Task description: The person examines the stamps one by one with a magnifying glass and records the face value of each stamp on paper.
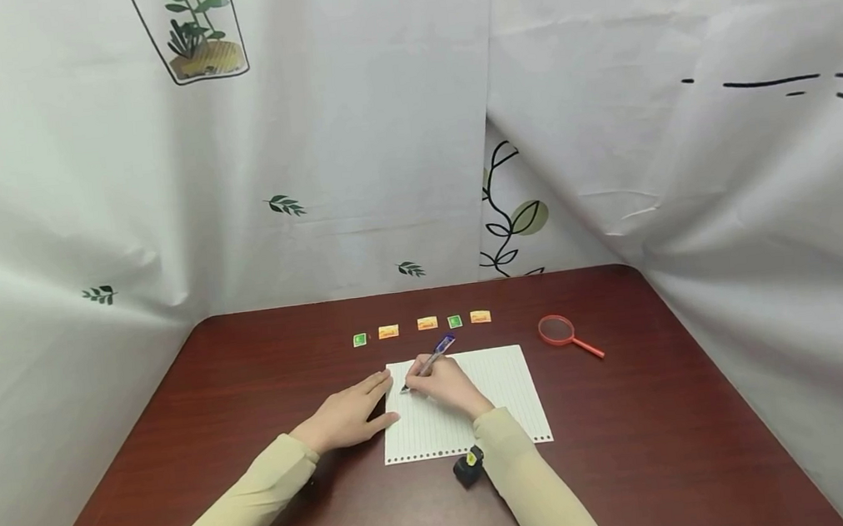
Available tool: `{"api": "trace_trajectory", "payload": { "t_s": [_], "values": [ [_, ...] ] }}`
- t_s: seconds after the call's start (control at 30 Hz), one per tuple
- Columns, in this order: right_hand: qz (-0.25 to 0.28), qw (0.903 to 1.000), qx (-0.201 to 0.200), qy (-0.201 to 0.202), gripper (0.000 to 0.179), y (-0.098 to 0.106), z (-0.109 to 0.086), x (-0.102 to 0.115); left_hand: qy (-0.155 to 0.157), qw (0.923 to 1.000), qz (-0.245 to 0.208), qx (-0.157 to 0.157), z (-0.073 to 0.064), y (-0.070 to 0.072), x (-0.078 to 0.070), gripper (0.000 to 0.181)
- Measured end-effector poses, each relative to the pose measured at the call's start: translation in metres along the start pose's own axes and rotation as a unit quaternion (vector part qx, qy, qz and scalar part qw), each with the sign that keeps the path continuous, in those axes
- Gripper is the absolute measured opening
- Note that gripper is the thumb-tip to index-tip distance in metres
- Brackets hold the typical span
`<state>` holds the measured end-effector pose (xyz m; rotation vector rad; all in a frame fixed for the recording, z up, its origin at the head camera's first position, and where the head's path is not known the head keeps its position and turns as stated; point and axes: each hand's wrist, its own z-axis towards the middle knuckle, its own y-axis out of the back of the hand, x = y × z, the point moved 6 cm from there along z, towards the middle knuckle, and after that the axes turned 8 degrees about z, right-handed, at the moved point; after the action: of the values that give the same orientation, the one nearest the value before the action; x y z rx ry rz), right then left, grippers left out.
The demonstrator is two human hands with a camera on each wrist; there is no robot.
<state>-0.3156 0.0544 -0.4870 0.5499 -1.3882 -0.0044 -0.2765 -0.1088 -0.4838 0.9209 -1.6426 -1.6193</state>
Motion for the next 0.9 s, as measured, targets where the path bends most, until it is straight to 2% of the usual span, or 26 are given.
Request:
{"api": "trace_trajectory", "payload": {
  "t_s": [0.13,0.4,0.73,0.9],
  "values": [
    [0.000,1.0000,0.006,0.001,0.004,-0.001,0.000,0.000,0.000,1.0000,0.000,-0.003,-0.001,-0.001,0.001,0.067],
    [0.012,0.9989,-0.043,-0.016,0.004,0.008,-0.001,-0.001,-0.001,1.0000,0.008,-0.005,0.001,-0.003,0.002,0.068],
    [0.011,0.9995,-0.022,-0.020,0.005,0.007,-0.001,-0.001,-0.003,1.0000,0.009,-0.003,0.000,-0.002,0.002,0.069],
    [0.012,0.9992,-0.036,-0.015,0.005,0.009,-0.001,-0.004,0.002,1.0000,0.002,0.001,0.000,-0.002,0.001,0.070]
  ]
}}
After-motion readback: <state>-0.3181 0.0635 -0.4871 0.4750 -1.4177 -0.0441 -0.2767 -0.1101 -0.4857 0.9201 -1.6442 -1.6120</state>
